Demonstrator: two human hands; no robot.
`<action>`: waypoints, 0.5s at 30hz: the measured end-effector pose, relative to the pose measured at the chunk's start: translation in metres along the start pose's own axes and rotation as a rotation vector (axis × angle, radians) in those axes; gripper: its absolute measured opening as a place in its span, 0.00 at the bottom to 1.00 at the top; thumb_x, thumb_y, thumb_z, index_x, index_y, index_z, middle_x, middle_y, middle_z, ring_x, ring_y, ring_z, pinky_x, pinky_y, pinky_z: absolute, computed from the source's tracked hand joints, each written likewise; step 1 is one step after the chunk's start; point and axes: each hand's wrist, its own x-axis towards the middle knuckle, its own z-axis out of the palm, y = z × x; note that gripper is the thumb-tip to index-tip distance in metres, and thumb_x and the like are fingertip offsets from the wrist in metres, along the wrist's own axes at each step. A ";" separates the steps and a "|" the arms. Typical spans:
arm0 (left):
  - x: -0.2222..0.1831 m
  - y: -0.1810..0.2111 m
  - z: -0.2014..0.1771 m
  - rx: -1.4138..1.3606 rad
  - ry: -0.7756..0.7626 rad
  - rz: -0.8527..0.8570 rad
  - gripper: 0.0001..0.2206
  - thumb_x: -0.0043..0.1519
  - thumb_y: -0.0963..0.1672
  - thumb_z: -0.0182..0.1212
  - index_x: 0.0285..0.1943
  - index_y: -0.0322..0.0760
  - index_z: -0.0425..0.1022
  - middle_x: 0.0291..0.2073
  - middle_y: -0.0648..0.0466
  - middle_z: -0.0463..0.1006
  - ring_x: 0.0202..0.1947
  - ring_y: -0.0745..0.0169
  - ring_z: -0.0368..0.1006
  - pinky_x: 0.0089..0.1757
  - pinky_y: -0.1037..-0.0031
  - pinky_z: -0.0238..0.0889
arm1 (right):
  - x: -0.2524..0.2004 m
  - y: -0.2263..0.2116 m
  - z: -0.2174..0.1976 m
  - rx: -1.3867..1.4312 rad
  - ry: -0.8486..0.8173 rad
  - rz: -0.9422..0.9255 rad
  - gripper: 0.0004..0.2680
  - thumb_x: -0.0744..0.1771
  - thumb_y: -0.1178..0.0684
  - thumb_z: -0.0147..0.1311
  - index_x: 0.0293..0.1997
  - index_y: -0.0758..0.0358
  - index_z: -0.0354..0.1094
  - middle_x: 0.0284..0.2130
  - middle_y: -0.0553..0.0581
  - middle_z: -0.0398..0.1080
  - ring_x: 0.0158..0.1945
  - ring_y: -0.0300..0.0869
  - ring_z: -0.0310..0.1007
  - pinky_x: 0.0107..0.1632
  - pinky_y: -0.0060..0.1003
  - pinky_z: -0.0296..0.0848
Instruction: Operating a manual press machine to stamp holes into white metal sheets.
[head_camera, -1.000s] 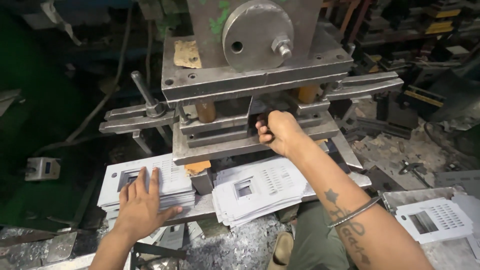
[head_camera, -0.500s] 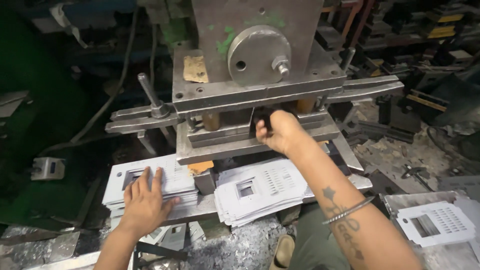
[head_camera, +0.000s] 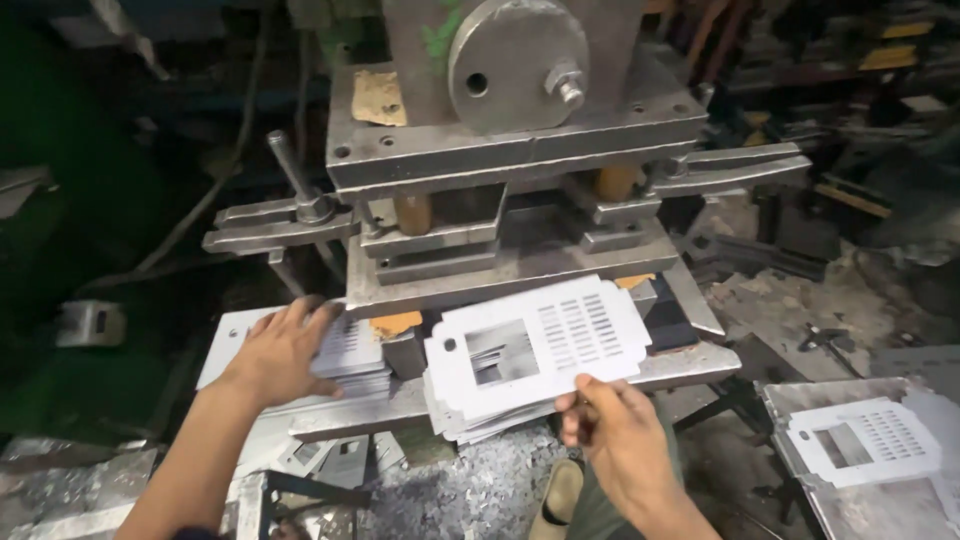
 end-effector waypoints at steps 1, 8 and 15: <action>0.002 -0.002 0.002 0.000 -0.004 -0.010 0.54 0.42 0.57 0.78 0.78 0.52 0.47 0.75 0.51 0.52 0.77 0.51 0.46 0.72 0.61 0.43 | 0.004 0.012 -0.007 -0.001 -0.007 0.008 0.07 0.67 0.54 0.54 0.39 0.70 0.69 0.28 0.59 0.72 0.25 0.40 0.67 0.29 0.37 0.68; 0.004 -0.005 0.029 0.027 0.062 0.130 0.53 0.51 0.51 0.75 0.81 0.41 0.38 0.77 0.49 0.39 0.77 0.54 0.38 0.68 0.62 0.42 | 0.017 0.056 -0.037 -0.353 0.064 0.259 0.15 0.67 0.44 0.56 0.37 0.71 0.74 0.24 0.55 0.72 0.24 0.38 0.65 0.27 0.32 0.62; -0.039 -0.029 0.076 0.107 0.543 0.395 0.41 0.40 0.33 0.56 0.72 0.36 0.62 0.68 0.48 0.66 0.67 0.56 0.64 0.63 0.63 0.57 | 0.020 0.050 -0.021 -0.396 -0.141 0.244 0.14 0.67 0.43 0.54 0.38 0.68 0.75 0.26 0.53 0.73 0.25 0.35 0.69 0.28 0.30 0.66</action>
